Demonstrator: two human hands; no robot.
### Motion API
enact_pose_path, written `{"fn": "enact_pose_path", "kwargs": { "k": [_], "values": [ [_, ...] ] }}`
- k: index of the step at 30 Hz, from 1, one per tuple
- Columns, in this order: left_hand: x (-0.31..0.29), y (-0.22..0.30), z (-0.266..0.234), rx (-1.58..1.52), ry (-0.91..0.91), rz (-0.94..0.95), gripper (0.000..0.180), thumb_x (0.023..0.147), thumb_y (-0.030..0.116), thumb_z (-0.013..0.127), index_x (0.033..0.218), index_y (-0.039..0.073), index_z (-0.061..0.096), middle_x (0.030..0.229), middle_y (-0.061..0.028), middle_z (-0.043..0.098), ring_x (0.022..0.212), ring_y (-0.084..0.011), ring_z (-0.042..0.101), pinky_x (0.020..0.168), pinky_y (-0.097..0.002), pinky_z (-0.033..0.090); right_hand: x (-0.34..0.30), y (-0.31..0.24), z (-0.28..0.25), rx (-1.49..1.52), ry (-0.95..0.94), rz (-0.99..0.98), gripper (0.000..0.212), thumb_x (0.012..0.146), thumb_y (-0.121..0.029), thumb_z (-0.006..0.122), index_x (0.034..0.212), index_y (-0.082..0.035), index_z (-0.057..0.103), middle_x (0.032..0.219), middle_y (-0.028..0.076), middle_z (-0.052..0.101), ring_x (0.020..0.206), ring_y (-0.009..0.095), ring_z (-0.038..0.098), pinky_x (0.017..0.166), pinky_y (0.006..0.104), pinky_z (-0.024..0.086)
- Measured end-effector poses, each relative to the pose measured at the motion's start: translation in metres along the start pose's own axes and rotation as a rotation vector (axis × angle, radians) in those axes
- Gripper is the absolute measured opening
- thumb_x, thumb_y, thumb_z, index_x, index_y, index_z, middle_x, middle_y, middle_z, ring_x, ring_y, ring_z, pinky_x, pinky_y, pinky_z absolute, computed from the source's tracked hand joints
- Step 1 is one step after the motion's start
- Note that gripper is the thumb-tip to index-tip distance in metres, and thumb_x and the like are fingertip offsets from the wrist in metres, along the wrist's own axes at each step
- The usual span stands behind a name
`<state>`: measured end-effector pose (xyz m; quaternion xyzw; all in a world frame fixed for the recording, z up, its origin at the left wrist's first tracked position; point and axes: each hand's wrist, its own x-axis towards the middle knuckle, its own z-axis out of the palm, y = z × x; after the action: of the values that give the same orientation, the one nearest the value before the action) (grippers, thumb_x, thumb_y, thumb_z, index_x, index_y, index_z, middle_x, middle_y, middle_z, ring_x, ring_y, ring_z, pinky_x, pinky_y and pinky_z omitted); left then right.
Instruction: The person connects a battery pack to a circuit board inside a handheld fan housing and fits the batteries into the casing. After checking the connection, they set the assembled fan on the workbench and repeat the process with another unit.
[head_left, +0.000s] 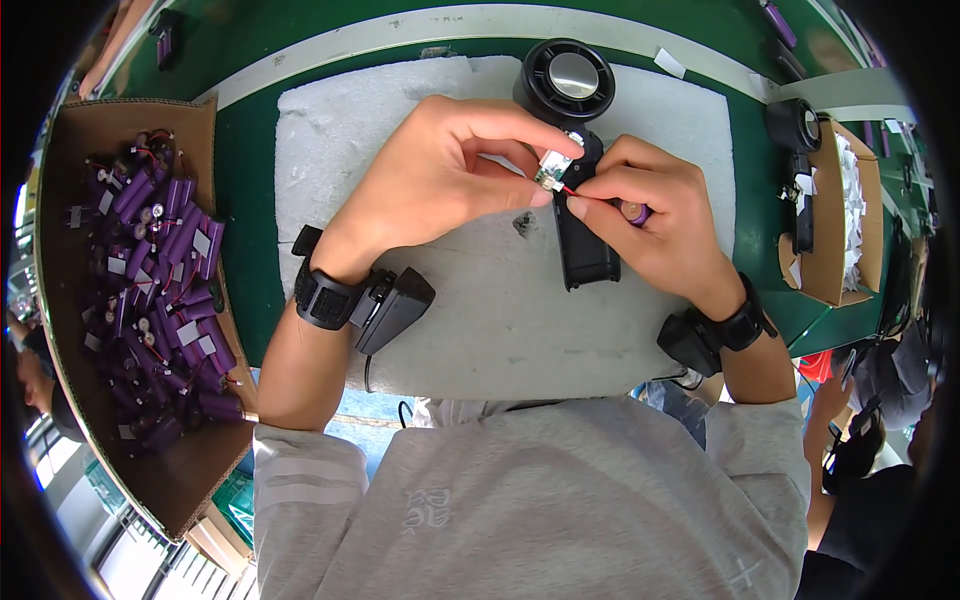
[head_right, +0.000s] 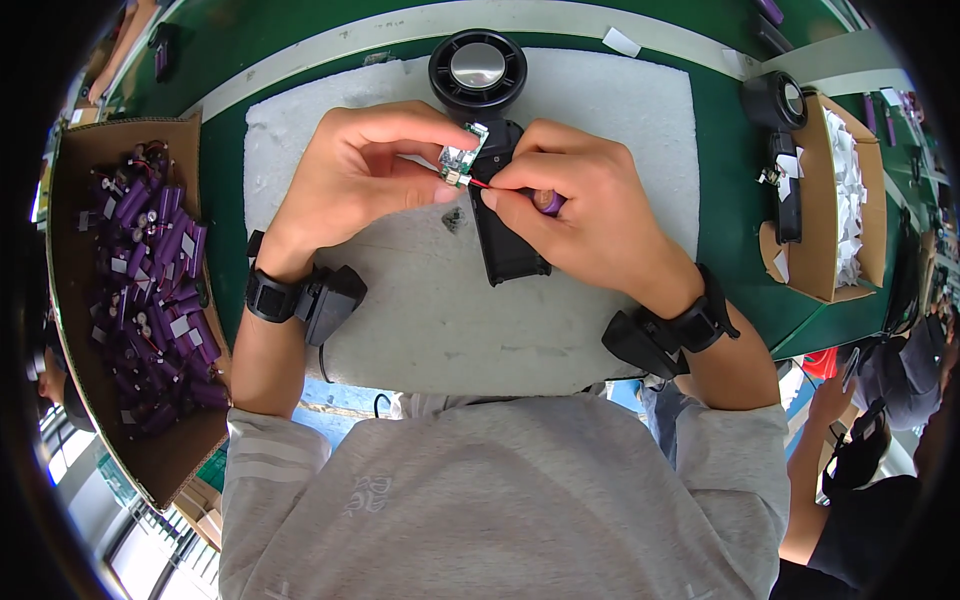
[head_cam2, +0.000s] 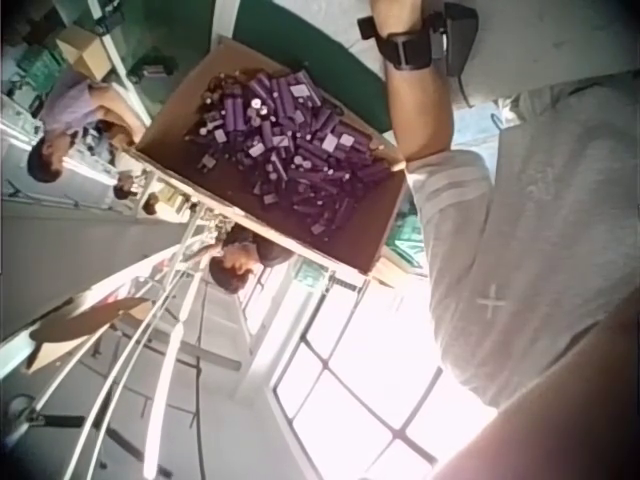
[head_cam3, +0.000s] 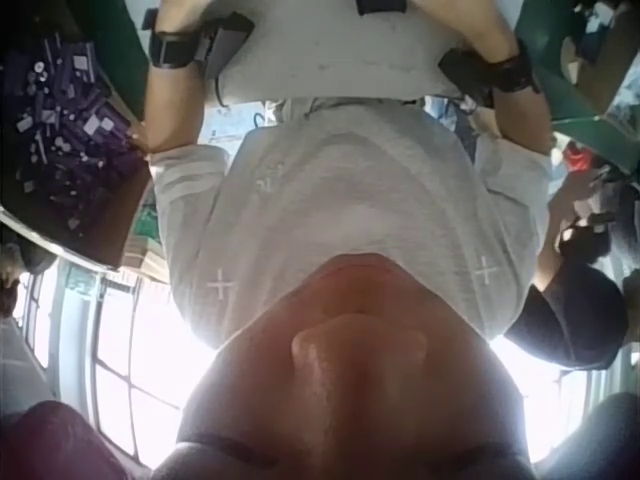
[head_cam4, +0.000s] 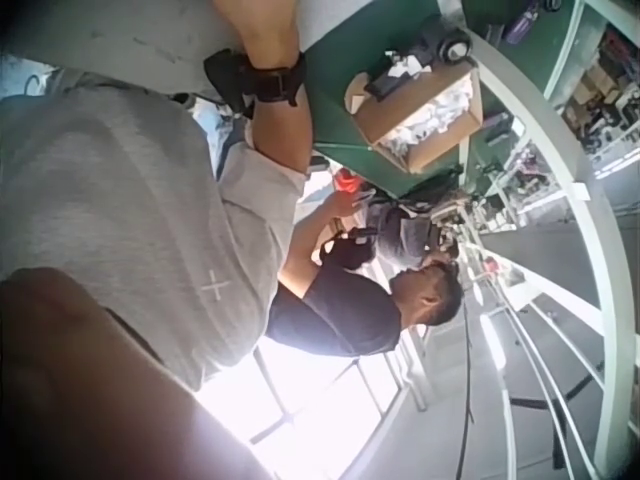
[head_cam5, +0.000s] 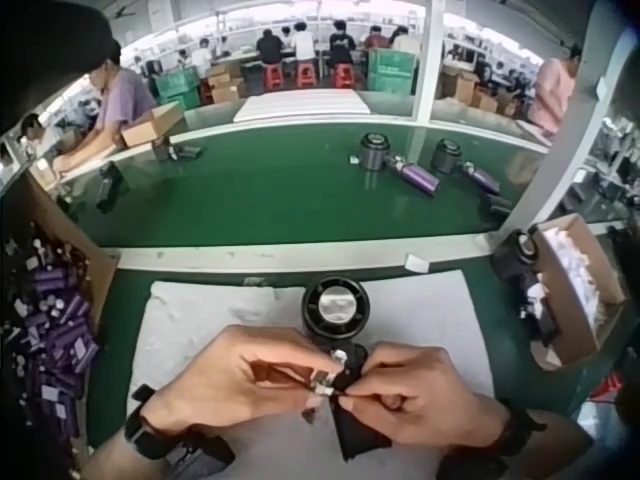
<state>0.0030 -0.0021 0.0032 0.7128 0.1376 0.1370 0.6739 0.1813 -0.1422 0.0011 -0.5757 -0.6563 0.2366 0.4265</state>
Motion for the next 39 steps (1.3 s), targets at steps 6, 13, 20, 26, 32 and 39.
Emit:
{"fn": "enact_pose_path", "kwargs": {
  "k": [6, 13, 20, 26, 32, 39],
  "values": [
    [0.0011, -0.0005, 0.0016, 0.049, 0.015, 0.097, 0.036, 0.075, -0.008, 0.072, 0.108, 0.006, 0.071, 0.088, -0.0039, 0.068, 0.079, -0.0087, 0.062, 0.073, -0.0243, 0.054, -0.0006, 0.0005, -0.0004, 0.013, -0.003, -0.002, 0.008, 0.077, -0.002, 0.074, 0.083, 0.000, 0.070, 0.077, 0.005, 0.058, 0.056, 0.010, 0.046, 0.049, 0.0237, 0.033],
    [-0.0002, -0.0012, 0.0012, 0.018, 0.030, 0.018, 0.037, 0.076, -0.008, 0.071, 0.109, 0.007, 0.071, 0.082, -0.0041, 0.068, 0.074, -0.0081, 0.062, 0.069, -0.0228, 0.051, -0.0004, 0.0003, -0.0008, 0.018, -0.006, -0.004, 0.008, 0.078, -0.002, 0.074, 0.084, 0.000, 0.070, 0.077, 0.005, 0.059, 0.057, 0.011, 0.048, 0.050, 0.0240, 0.034],
    [-0.0002, 0.0002, 0.0015, 0.013, 0.018, -0.001, 0.035, 0.076, -0.011, 0.070, 0.108, 0.003, 0.070, 0.086, -0.0044, 0.067, 0.078, -0.0091, 0.063, 0.071, -0.0236, 0.052, -0.0006, 0.0009, -0.0007, 0.003, -0.003, 0.004, 0.007, 0.078, -0.002, 0.074, 0.083, 0.000, 0.069, 0.076, 0.005, 0.059, 0.058, 0.011, 0.049, 0.050, 0.0240, 0.035],
    [0.0000, -0.0021, 0.0025, -0.005, 0.006, 0.060, 0.033, 0.075, -0.010, 0.071, 0.105, 0.004, 0.070, 0.080, -0.0033, 0.067, 0.075, -0.0077, 0.062, 0.069, -0.0225, 0.050, -0.0005, 0.0007, -0.0006, 0.015, 0.000, 0.018, 0.008, 0.078, -0.002, 0.074, 0.083, 0.000, 0.069, 0.076, 0.005, 0.059, 0.058, 0.011, 0.049, 0.050, 0.0241, 0.035],
    [0.0003, 0.0003, 0.0019, 0.044, -0.011, 0.085, 0.035, 0.075, -0.013, 0.070, 0.105, 0.002, 0.070, 0.096, -0.0061, 0.064, 0.085, -0.0128, 0.063, 0.077, -0.0262, 0.054, -0.0002, 0.0002, -0.0010, 0.021, -0.017, 0.030, 0.007, 0.078, -0.001, 0.074, 0.083, 0.000, 0.069, 0.076, 0.005, 0.059, 0.058, 0.012, 0.049, 0.051, 0.0241, 0.035],
    [0.0005, -0.0011, 0.0019, 0.054, -0.015, 0.118, 0.037, 0.075, -0.013, 0.070, 0.108, 0.004, 0.071, 0.098, -0.0065, 0.065, 0.087, -0.0136, 0.063, 0.078, -0.0270, 0.055, -0.0008, 0.0013, 0.0001, 0.030, -0.009, 0.017, 0.007, 0.078, -0.001, 0.074, 0.082, 0.001, 0.068, 0.077, 0.006, 0.058, 0.059, 0.012, 0.049, 0.051, 0.0242, 0.035]
  ]
}}
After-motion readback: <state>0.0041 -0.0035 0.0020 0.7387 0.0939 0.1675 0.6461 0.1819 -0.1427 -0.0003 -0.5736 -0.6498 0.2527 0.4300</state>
